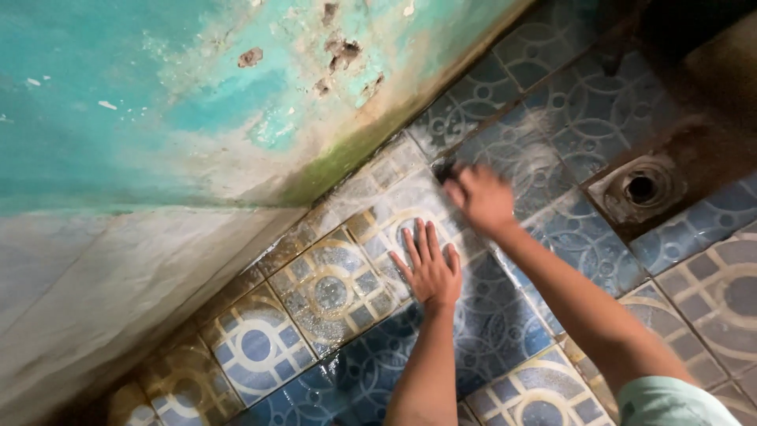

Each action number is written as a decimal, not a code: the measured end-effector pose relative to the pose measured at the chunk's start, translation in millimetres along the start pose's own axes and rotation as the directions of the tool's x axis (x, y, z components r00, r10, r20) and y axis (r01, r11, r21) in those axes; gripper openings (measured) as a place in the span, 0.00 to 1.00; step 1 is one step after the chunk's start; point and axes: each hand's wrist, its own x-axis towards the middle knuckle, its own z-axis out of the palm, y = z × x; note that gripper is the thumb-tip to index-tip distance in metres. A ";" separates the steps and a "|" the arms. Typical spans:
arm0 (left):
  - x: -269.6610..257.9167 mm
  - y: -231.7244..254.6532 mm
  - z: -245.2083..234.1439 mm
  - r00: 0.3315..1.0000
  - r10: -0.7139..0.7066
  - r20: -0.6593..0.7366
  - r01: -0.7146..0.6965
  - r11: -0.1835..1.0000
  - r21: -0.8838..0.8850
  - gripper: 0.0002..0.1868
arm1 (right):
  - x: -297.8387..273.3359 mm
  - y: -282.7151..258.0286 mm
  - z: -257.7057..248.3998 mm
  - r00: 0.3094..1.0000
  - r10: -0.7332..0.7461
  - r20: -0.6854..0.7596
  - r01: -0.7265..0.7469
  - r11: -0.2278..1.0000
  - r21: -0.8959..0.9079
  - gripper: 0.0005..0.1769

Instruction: Scrubbing bathroom floor tiles with a handheld brush and water

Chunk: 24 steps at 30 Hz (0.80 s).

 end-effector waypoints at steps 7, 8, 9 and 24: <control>-1.4 0.8 4.7 1.000 0.004 0.012 -0.004 1.000 0.004 0.29 | 50.4 91.1 -21.5 0.942 0.220 -0.254 -0.239 0.970 -0.047 0.23; -2.0 1.4 7.2 1.000 0.005 0.013 -0.005 1.000 -0.001 0.29 | 56.7 97.8 -10.3 0.897 0.330 -0.294 -0.371 0.924 -0.093 0.24; -4.3 -2.2 7.1 1.000 0.010 0.020 -0.010 1.000 0.001 0.29 | 59.5 100.6 3.0 0.835 0.437 -0.333 -0.500 0.857 -0.128 0.26; -1.2 -0.1 6.9 1.000 0.003 0.001 -0.003 1.000 0.004 0.29 | -14.2 59.3 -24.2 0.863 0.353 -0.362 -0.409 0.908 -0.091 0.26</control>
